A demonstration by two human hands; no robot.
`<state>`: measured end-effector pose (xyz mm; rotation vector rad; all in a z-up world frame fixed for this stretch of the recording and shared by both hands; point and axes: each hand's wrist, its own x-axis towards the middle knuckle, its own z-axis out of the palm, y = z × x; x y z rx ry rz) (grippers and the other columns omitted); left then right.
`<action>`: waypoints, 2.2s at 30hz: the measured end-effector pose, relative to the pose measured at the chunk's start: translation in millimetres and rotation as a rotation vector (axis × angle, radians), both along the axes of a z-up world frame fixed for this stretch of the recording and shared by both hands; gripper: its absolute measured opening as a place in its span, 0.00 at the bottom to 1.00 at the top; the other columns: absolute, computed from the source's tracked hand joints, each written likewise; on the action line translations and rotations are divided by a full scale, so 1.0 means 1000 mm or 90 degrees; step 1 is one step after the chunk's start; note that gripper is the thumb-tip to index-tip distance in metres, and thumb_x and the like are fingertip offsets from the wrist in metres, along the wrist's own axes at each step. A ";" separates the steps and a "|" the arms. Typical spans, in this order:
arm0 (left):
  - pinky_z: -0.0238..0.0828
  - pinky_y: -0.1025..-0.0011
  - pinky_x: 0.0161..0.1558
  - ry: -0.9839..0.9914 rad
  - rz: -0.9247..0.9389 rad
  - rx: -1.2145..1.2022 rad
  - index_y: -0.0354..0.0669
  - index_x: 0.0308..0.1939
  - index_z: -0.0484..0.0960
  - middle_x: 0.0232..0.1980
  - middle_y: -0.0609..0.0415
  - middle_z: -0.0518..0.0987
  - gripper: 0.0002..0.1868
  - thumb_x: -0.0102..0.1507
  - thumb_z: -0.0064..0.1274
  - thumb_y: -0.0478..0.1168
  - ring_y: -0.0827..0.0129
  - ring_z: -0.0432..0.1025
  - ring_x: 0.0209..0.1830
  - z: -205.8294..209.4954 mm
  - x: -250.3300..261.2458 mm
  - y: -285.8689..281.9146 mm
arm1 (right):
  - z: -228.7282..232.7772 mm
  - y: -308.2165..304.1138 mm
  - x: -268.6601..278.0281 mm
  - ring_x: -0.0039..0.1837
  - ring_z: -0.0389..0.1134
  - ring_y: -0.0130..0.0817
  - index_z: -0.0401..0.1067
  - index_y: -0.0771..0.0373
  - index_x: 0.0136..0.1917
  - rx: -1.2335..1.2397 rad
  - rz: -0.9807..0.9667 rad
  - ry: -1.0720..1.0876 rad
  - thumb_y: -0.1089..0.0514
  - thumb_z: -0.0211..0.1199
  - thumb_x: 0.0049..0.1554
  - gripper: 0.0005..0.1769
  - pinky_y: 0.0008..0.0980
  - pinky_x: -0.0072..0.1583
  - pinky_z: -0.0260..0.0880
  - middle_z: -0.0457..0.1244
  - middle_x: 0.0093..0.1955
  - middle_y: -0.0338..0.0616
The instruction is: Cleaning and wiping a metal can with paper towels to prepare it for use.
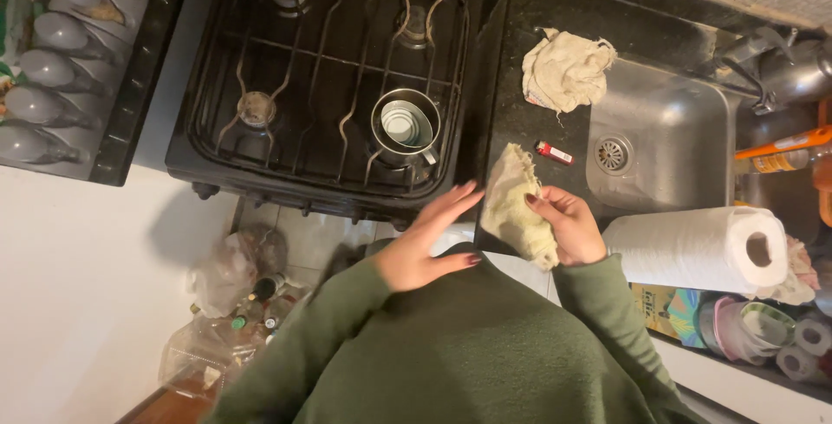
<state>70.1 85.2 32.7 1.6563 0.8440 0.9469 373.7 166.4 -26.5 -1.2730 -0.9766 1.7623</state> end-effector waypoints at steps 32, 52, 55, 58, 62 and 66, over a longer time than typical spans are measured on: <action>0.77 0.66 0.54 0.019 0.120 -0.279 0.40 0.67 0.69 0.62 0.46 0.79 0.27 0.66 0.55 0.42 0.62 0.78 0.58 -0.078 -0.030 -0.069 | 0.014 0.113 -0.179 0.43 0.67 0.32 0.78 0.71 0.50 0.598 0.060 -0.362 0.65 0.68 0.58 0.08 0.29 0.46 0.67 0.67 0.43 0.48; 0.77 0.69 0.50 -0.002 0.166 -0.306 0.41 0.63 0.75 0.54 0.51 0.85 0.19 0.68 0.51 0.39 0.66 0.80 0.50 -0.073 -0.046 -0.086 | 0.050 0.136 -0.205 0.43 0.75 0.45 0.81 0.63 0.46 0.439 0.404 -0.692 0.47 0.77 0.46 0.21 0.37 0.51 0.75 0.72 0.42 0.52; 0.76 0.70 0.52 -0.021 0.168 -0.300 0.40 0.63 0.75 0.55 0.51 0.85 0.19 0.68 0.51 0.39 0.66 0.80 0.51 -0.077 -0.047 -0.086 | 0.049 0.134 -0.207 0.44 0.74 0.49 0.83 0.58 0.43 0.450 0.384 -0.795 0.50 0.74 0.44 0.15 0.41 0.51 0.74 0.71 0.41 0.53; 0.76 0.70 0.51 -0.016 0.160 -0.307 0.41 0.64 0.74 0.55 0.51 0.85 0.20 0.68 0.51 0.38 0.68 0.79 0.51 -0.073 -0.048 -0.085 | 0.047 0.131 -0.205 0.43 0.74 0.50 0.84 0.55 0.40 0.521 0.341 -0.787 0.53 0.70 0.45 0.09 0.43 0.50 0.75 0.72 0.39 0.49; 0.75 0.71 0.49 -0.021 0.163 -0.329 0.41 0.64 0.75 0.54 0.52 0.85 0.20 0.68 0.51 0.38 0.70 0.79 0.50 -0.072 -0.048 -0.085 | 0.043 0.133 -0.196 0.41 0.73 0.48 0.84 0.56 0.38 0.601 0.293 -0.737 0.55 0.70 0.45 0.07 0.43 0.48 0.74 0.71 0.36 0.47; 0.75 0.72 0.49 -0.021 0.158 -0.320 0.41 0.64 0.74 0.54 0.52 0.85 0.20 0.68 0.50 0.38 0.70 0.79 0.48 -0.073 -0.049 -0.084 | 0.048 0.139 -0.187 0.39 0.75 0.40 0.82 0.62 0.39 0.601 0.278 -0.620 0.58 0.70 0.47 0.07 0.35 0.47 0.76 0.72 0.36 0.48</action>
